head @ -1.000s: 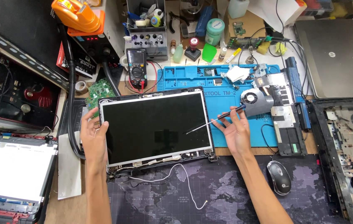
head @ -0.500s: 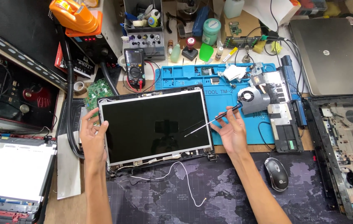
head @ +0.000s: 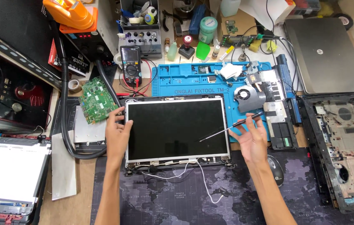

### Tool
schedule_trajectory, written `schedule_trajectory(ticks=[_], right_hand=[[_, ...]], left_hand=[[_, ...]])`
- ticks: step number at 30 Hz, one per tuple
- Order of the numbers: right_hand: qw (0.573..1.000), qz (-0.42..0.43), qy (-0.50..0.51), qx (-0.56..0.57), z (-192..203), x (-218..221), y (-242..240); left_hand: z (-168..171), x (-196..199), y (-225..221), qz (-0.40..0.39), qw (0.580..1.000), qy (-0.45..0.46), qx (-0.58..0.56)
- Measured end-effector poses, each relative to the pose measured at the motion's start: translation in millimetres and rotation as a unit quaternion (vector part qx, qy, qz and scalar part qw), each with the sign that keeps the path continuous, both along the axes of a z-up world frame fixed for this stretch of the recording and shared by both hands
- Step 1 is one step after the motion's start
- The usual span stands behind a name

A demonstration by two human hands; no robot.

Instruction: Repairing a laptop screen assembly by removing screws and routing internal wires

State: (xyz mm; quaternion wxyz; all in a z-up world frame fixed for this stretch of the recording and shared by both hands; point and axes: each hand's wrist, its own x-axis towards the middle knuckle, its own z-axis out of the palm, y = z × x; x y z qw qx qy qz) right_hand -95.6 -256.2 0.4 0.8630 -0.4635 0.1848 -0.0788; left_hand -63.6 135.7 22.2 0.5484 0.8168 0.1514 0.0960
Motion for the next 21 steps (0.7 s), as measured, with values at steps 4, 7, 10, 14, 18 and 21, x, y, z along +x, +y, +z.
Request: schedule_trajectory(ticks=[4,7,10,14,18,21], right_hand=[[1.000,-0.012,0.001,0.003,0.1,-3.4,-3.5],[1.000,-0.014,-0.005,-0.001,3.4,-4.2,2.2],[1.000,-0.015,-0.005,-0.025,-0.2,-2.4,6.6],[0.999,-0.022,0.003,-0.044,0.4,-4.9,10.1],[0.999,-0.033,0.019,-0.033,12.5,-6.6,14.3],[0.998,-0.036,0.037,-0.033,15.6,-6.0,13.0]], left_hand=[[-6.4,-4.1,-4.1,-0.014,0.998,0.043,0.040],[-3.5,-8.1,-7.0,-0.013,0.998,0.042,0.041],[3.4,-11.1,-5.9,-0.014,0.998,0.049,0.047],[11.4,-13.2,-7.7,-0.044,0.994,0.077,0.056],[35.3,-18.0,-18.6,-0.056,0.993,0.088,0.056],[54.6,-25.1,-28.8,-0.064,0.990,0.089,0.092]])
